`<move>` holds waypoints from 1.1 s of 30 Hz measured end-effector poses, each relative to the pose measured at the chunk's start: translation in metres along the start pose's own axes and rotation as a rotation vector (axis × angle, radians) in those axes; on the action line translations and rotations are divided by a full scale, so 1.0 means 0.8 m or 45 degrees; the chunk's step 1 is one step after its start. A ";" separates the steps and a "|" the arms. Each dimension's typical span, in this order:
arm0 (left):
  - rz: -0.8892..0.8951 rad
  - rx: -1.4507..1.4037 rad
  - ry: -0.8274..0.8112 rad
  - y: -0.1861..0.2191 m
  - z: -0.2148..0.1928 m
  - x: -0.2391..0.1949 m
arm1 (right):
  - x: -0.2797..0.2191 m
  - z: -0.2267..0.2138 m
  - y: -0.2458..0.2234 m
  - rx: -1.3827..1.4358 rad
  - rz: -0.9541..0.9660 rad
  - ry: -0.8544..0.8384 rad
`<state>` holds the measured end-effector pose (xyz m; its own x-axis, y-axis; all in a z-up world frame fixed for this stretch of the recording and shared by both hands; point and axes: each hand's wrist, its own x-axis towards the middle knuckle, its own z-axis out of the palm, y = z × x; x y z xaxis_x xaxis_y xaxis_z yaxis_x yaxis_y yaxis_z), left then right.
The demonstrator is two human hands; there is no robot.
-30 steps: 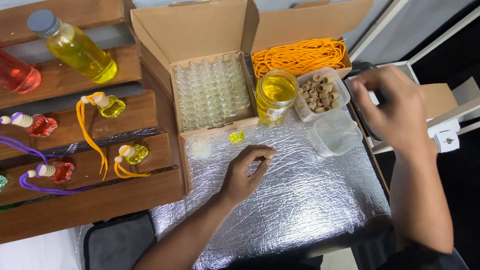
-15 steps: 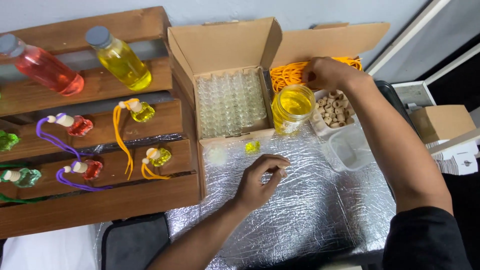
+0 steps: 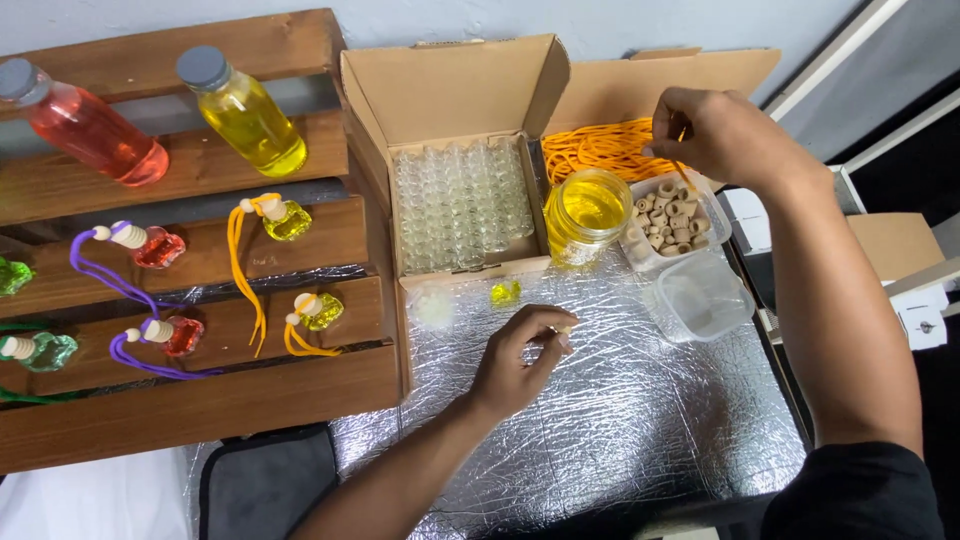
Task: Assembling small perfume bottles by threading decorative strings through wooden caps and preparing cardboard packaging.
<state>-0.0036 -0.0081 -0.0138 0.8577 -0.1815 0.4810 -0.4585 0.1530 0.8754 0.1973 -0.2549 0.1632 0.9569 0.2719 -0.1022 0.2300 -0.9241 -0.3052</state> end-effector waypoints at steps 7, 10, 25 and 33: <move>-0.042 0.000 0.011 -0.002 0.001 -0.003 | -0.121 0.009 -0.092 0.076 -0.175 -0.267; -0.074 -0.042 0.053 0.001 0.002 -0.003 | -0.155 0.052 -0.088 0.015 -0.252 -0.436; -0.255 -0.327 0.118 0.020 -0.002 0.001 | -0.204 0.162 -0.112 0.728 -0.661 -0.615; -0.274 -0.312 0.121 0.015 -0.002 0.002 | -0.189 0.203 -0.068 1.071 -0.016 0.191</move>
<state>-0.0070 -0.0047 -0.0027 0.9519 -0.1454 0.2695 -0.2048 0.3523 0.9132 0.0112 -0.2019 0.0418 0.9821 0.1877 0.0139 0.0890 -0.3980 -0.9131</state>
